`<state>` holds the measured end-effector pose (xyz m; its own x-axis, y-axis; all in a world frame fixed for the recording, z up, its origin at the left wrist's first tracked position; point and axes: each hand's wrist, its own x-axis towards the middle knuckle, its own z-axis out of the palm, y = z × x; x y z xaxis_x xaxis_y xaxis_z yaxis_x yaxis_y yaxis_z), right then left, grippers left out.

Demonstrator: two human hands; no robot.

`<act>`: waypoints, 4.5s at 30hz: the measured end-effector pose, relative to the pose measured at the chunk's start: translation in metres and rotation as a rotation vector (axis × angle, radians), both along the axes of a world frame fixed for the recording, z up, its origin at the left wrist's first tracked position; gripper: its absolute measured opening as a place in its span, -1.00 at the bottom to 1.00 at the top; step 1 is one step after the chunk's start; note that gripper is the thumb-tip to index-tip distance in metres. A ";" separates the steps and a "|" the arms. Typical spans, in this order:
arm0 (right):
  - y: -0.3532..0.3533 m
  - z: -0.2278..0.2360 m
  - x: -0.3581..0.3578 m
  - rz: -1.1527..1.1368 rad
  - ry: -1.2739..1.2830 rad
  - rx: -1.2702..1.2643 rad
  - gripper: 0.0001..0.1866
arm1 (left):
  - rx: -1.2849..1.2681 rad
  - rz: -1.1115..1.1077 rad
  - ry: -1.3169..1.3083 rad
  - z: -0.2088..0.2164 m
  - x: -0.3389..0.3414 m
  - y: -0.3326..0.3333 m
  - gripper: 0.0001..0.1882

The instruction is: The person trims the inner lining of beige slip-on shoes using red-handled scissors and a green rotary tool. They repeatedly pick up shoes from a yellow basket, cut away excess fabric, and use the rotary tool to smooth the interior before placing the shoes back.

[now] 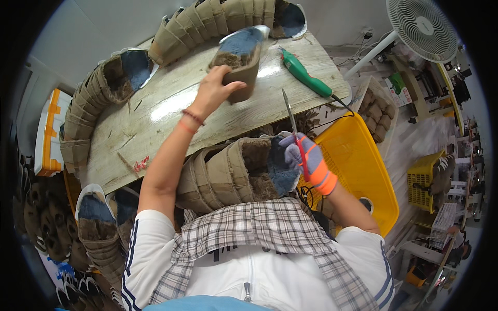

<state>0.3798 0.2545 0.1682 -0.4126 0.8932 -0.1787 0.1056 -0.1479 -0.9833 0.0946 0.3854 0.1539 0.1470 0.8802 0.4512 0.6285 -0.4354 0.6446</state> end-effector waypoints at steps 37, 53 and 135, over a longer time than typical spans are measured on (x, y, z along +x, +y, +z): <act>0.110 0.000 -0.218 0.742 -1.272 1.022 -0.73 | 0.102 0.392 -0.267 -0.020 -0.124 -0.219 -0.69; 0.095 -0.001 -0.228 0.752 -1.303 0.951 -0.82 | -1.013 0.025 -1.986 -0.059 -0.172 -0.193 -0.53; 0.029 0.005 -0.039 0.125 -0.346 0.661 -0.65 | -0.647 0.243 -1.467 -0.061 -0.071 -0.249 -0.48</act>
<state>0.3405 0.2837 0.1730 -0.5354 0.8098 0.2398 0.4020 0.4941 -0.7708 0.0235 0.1362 0.0932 -0.2164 0.9056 -0.3647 -0.6497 0.1452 0.7462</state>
